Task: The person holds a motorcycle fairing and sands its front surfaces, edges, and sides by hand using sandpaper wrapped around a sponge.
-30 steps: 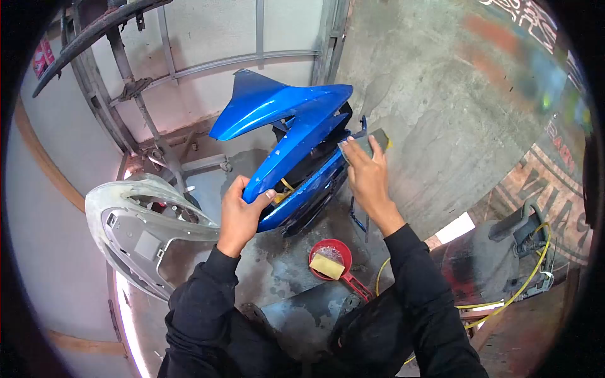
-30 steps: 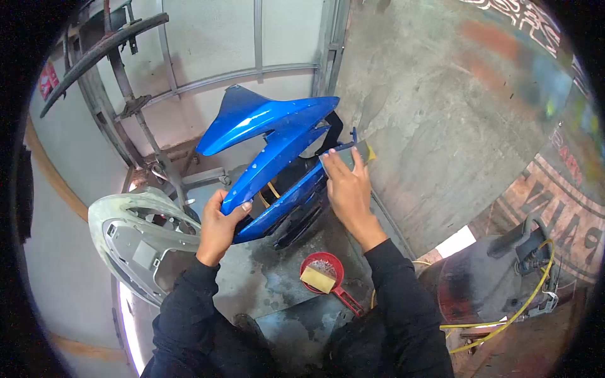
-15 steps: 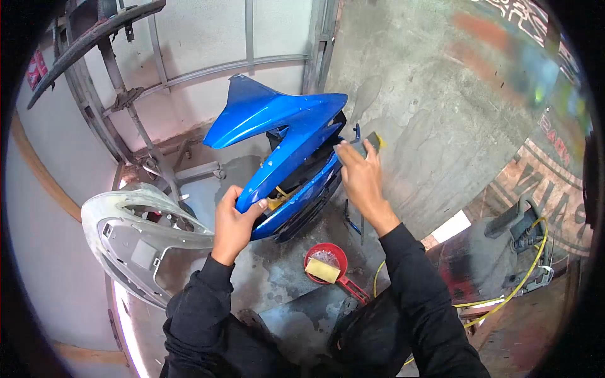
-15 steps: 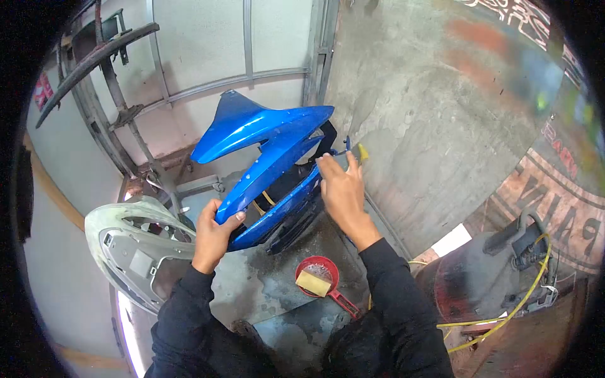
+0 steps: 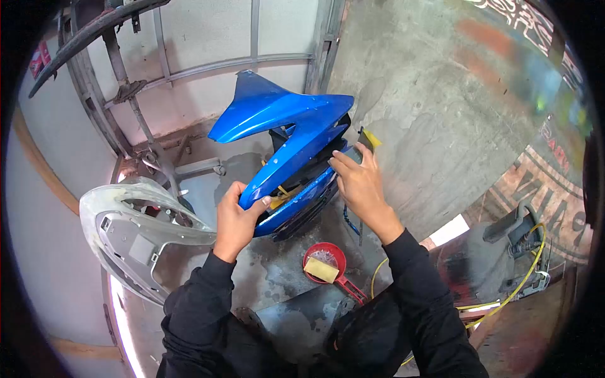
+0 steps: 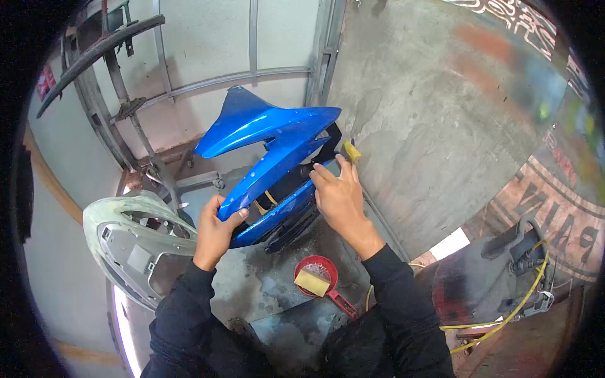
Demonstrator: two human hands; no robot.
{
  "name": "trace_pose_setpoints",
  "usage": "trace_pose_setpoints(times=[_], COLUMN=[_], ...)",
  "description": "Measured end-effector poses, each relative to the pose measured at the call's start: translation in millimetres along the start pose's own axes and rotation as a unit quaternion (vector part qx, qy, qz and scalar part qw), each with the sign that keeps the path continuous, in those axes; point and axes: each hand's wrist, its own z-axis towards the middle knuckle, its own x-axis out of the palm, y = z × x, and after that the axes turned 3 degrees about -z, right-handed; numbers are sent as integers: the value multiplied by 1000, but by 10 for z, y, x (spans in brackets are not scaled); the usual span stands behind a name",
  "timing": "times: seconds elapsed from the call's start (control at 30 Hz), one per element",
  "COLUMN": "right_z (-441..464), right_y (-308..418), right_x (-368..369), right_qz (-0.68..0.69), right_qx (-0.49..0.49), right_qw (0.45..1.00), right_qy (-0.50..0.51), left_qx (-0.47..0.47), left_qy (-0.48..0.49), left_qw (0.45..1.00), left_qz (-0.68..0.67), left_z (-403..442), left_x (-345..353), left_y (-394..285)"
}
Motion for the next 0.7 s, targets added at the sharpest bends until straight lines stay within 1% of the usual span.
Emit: trace_pose_setpoints(times=[0.07,0.1,0.13,0.23,0.3,0.37,0.4,0.5,0.53,0.63,0.67,0.7], right_z=[19,38,27,5,11,40,24,20,58,52,42,71], right_y=[-118,-142,-134,23,-15,-85,-11,61,29,138,257,276], right_x=[49,54,44,-51,-69,-45,-98,-114,-145,-172,-197,-246], right_qz=[-3,-4,0,44,43,35,66,95,84,69,96,107], right_qx=[18,27,25,-28,-23,-14,-7,-59,-33,-54,-89,-86], right_qw=[1000,999,1000,999,999,999,998,994,996,996,991,990], right_qy=[-12,-19,-13,14,5,-5,9,5,4,4,0,15], left_qx=[11,8,4,14,8,11,15,6,6,8,12,18], left_qy=[-3,-3,-3,-5,-4,-6,-8,-10,-12,-15,-16,-15], left_qw=[999,1000,1000,1000,1000,1000,1000,1000,1000,1000,1000,999], left_qz=[33,27,21,-5,-14,6,15,-3,5,20,20,21], left_z=[-7,-8,-9,17,0,-11,-4,-3,-9,-21,-16,-1], left_x=[-18,-21,-13,11,13,10,11,9,8,35,52,53], left_y=[-2,2,0,40,7,-3,-12,-10,-19,-25,34,61])
